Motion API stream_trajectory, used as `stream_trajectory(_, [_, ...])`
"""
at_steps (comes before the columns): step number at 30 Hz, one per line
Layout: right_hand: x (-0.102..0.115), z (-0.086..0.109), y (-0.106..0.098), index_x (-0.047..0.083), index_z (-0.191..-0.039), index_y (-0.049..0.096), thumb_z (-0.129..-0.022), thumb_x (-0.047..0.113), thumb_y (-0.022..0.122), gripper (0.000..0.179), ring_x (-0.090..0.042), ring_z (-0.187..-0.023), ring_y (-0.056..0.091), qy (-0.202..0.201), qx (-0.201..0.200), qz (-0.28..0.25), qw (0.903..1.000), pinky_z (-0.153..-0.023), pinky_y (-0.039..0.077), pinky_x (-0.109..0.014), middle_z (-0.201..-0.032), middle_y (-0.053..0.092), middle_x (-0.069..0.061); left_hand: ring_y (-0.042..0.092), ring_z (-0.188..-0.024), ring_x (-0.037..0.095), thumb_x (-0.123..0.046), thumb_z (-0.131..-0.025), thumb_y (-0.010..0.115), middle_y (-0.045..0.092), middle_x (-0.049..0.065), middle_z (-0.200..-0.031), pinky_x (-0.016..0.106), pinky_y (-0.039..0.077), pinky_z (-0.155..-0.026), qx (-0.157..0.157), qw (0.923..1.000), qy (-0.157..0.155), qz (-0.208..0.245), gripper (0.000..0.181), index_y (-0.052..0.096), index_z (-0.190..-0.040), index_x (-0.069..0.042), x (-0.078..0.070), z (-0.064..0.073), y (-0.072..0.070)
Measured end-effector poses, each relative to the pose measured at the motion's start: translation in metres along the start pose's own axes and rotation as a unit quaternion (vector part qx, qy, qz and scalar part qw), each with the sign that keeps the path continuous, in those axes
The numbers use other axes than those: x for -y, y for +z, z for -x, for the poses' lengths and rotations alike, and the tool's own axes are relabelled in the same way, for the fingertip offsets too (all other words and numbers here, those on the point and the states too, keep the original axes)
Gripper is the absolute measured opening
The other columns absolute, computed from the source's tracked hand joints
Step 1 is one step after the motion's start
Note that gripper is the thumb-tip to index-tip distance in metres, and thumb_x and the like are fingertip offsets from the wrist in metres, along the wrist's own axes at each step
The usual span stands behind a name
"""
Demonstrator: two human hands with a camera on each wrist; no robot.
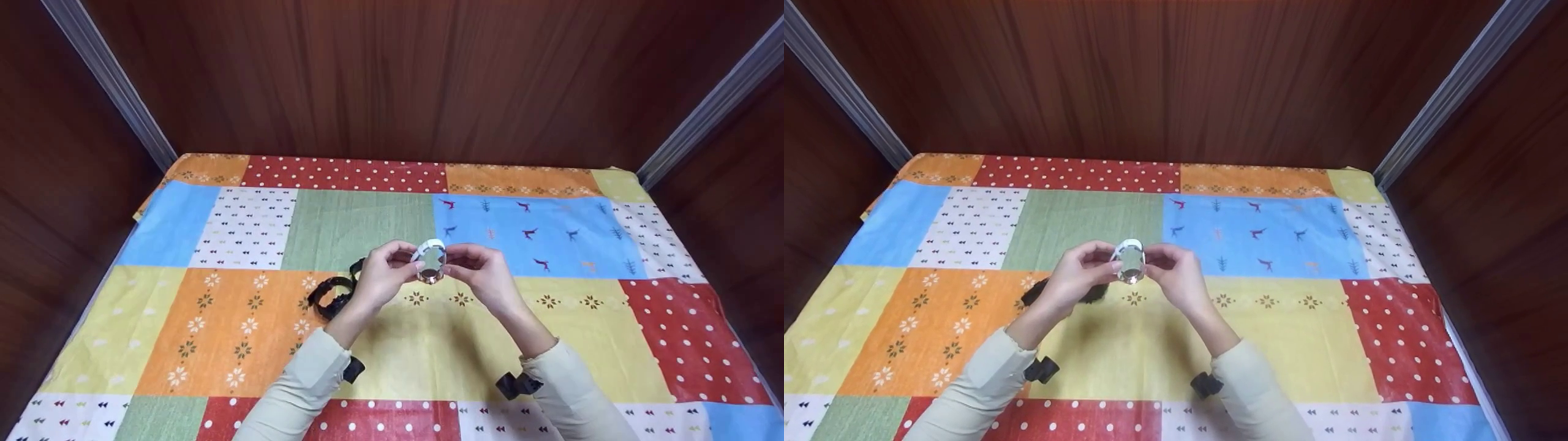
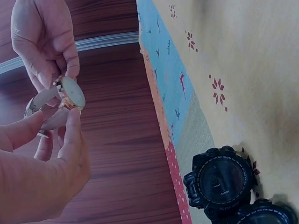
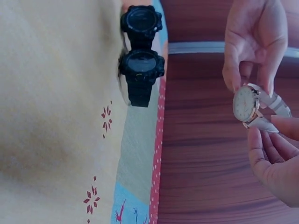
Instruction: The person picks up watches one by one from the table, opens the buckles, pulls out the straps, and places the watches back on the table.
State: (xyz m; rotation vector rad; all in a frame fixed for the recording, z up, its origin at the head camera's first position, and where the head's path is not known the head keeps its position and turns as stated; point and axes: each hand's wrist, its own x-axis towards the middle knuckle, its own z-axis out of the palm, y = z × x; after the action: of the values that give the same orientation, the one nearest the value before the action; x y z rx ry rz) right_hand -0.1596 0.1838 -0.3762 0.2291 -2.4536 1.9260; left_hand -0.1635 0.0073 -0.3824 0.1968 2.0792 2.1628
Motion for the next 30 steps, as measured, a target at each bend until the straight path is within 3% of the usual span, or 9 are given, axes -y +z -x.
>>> stream_trajectory(8, [0.0025, -0.001, 0.0005, -0.009, -0.108, 0.061, -0.076, -0.008, 0.068, 0.033, -0.023, -0.087, 0.06, -0.016, 0.007, 0.007, 0.9998, -0.076, 0.05, -0.025, -0.096, 0.064, -0.017, 0.06, -0.087, 0.024, 0.003, -0.076, 0.069, 0.065, 0.011, -0.089, 0.031, 0.049, -0.077, -0.017, 0.9929, 0.067, -0.097, 0.017, 0.065, -0.092, 0.002, -0.0003, 0.0011, 0.0014])
stream_trajectory(11, [0.0034, -0.0006, 0.0011, -0.009, -0.107, 0.062, -0.077, -0.007, 0.067, 0.03, -0.02, -0.085, 0.06, -0.028, 0.004, 0.006, 0.9996, -0.074, 0.051, -0.025, -0.094, 0.064, -0.015, 0.06, -0.087, 0.022, 0.001, -0.075, 0.07, 0.066, 0.009, -0.088, 0.031, 0.049, -0.078, -0.018, 0.9901, 0.073, -0.118, 0.017, 0.065, -0.091, 0.001, -0.001, 0.0022, 0.0023])
stream_trajectory(16, [0.0039, 0.0001, 0.0014, -0.007, -0.102, 0.065, -0.078, -0.007, 0.066, 0.024, -0.018, -0.083, 0.06, -0.04, 0.006, 0.005, 0.9992, -0.073, 0.052, -0.027, -0.093, 0.064, -0.014, 0.06, -0.087, 0.021, -0.002, -0.073, 0.073, 0.066, 0.007, -0.088, 0.033, 0.048, -0.078, -0.015, 0.9903, 0.077, -0.115, 0.02, 0.066, -0.092, 0.0, -0.0017, 0.0032, 0.0024])
stream_trajectory(23, [0.0054, 0.0002, 0.0007, -0.006, -0.101, 0.065, -0.077, -0.008, 0.066, 0.023, -0.018, -0.083, 0.061, -0.045, 0.01, 0.002, 0.9989, -0.074, 0.052, -0.028, -0.094, 0.064, -0.014, 0.059, -0.087, 0.02, -0.007, -0.077, 0.072, 0.065, 0.008, -0.09, 0.035, 0.047, -0.08, -0.021, 0.9875, 0.112, -0.109, 0.021, 0.065, -0.095, 0.0, -0.0031, 0.0051, 0.0022])
stream_trajectory(30, [0.0052, 0.0011, 0.0007, -0.008, -0.101, 0.064, -0.077, -0.007, 0.067, 0.025, -0.018, -0.082, 0.062, -0.044, 0.016, 0.009, 0.9989, -0.074, 0.051, -0.026, -0.094, 0.063, -0.015, 0.059, -0.086, 0.018, -0.006, -0.076, 0.072, 0.066, 0.005, -0.088, 0.031, 0.046, -0.081, -0.032, 0.9837, 0.121, -0.13, 0.019, 0.067, -0.094, -0.002, -0.0021, 0.0055, 0.0042])
